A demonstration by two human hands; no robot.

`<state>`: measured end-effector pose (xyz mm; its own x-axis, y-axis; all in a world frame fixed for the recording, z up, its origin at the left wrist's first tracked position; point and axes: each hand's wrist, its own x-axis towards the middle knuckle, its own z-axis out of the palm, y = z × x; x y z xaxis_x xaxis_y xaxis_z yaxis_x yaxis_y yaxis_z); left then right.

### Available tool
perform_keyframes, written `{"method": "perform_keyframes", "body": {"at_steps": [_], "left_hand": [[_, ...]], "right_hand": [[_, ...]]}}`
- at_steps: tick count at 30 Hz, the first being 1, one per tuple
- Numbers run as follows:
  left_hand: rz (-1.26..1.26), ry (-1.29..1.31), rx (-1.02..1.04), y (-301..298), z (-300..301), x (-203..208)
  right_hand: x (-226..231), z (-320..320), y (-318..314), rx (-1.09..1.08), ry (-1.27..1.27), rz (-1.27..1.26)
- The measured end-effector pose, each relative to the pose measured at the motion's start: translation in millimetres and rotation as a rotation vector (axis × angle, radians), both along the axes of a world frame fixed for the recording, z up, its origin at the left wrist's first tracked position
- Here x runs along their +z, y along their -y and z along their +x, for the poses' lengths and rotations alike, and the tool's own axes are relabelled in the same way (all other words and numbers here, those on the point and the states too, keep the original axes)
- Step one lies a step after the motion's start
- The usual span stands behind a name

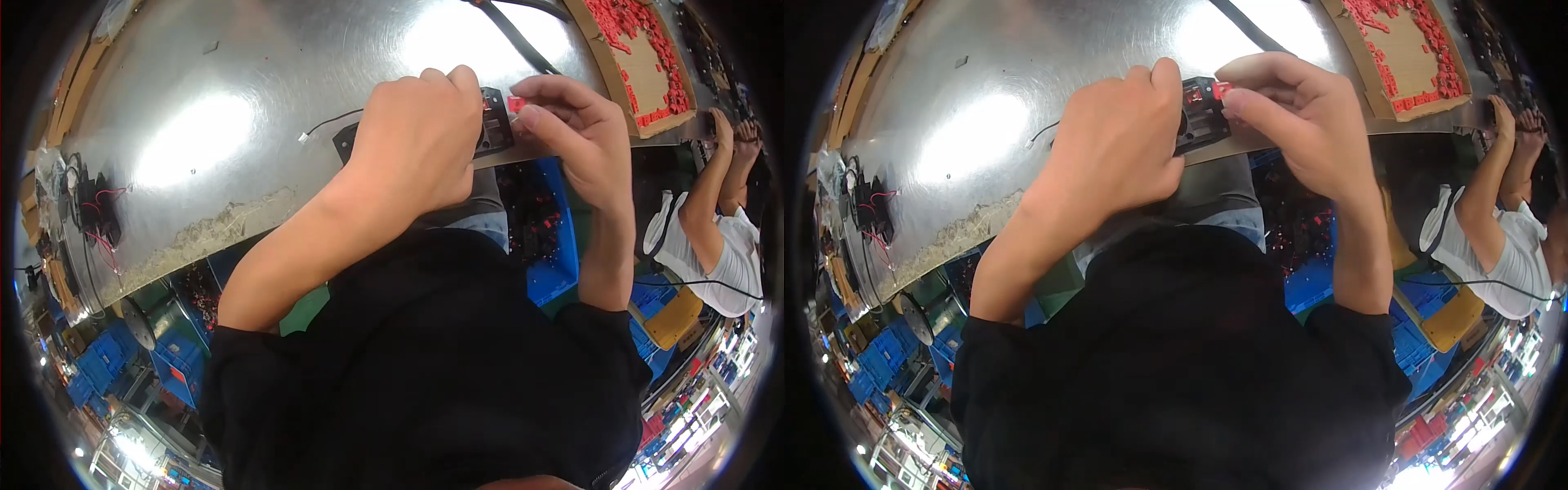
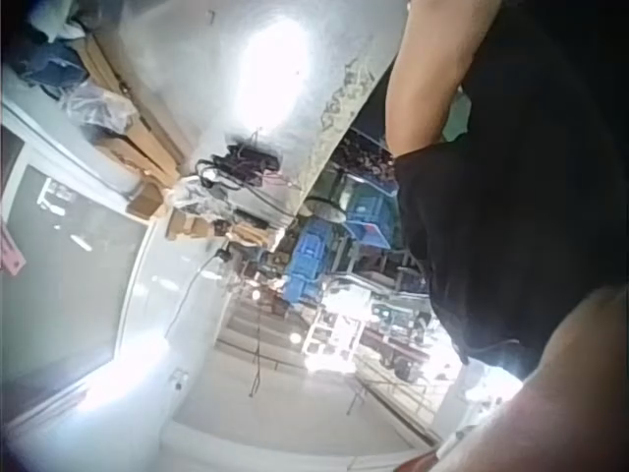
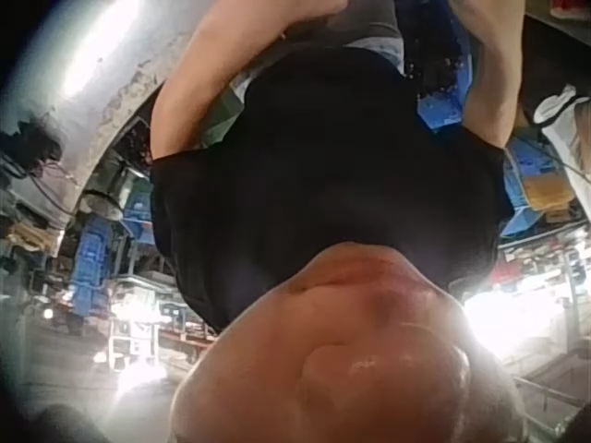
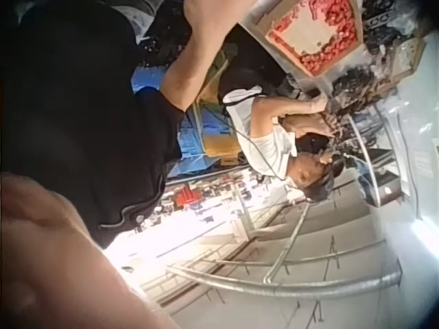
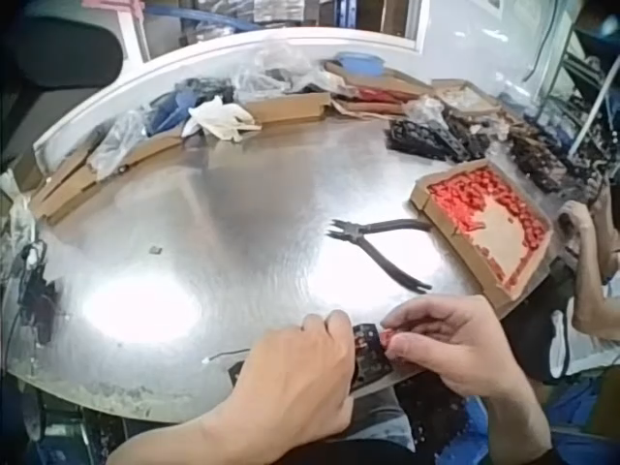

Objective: Assemble electronic components by manually attaching small parts to a circuit assembly using pliers.

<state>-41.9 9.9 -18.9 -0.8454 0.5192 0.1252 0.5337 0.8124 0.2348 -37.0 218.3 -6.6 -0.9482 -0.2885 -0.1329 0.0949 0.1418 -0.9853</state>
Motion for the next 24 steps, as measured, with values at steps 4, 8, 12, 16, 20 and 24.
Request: {"method": "perform_keyframes", "body": {"at_steps": [4,8,12,16,20,24], "left_hand": [[0.002,0.016,-0.009,0.9,-0.5,0.6],[0.018,-0.003,-0.003,-0.2,-0.2,-0.4],[-0.035,0.007,-0.004,-0.9,-0.1,3.0],[-0.054,-0.017,-0.013,1.0,0.0,3.1],[-0.053,-0.010,-0.010,-0.7,0.2,2.1],[-0.010,0.045,0.009,1.0,-0.1,0.7]], "right_hand": [[-11.0,-2.8,7.1,0.043,-0.156,0.146],[-26.1,-7.1,5.5,0.142,-0.450,0.350],[-25.0,-8.9,6.5,0.147,-0.681,0.473],[-15.2,-5.1,15.7,0.060,-0.711,0.499],[-29.6,8.2,18.4,0.025,-0.625,0.378],[-29.8,16.3,27.8,-0.110,-0.534,0.387]]}}
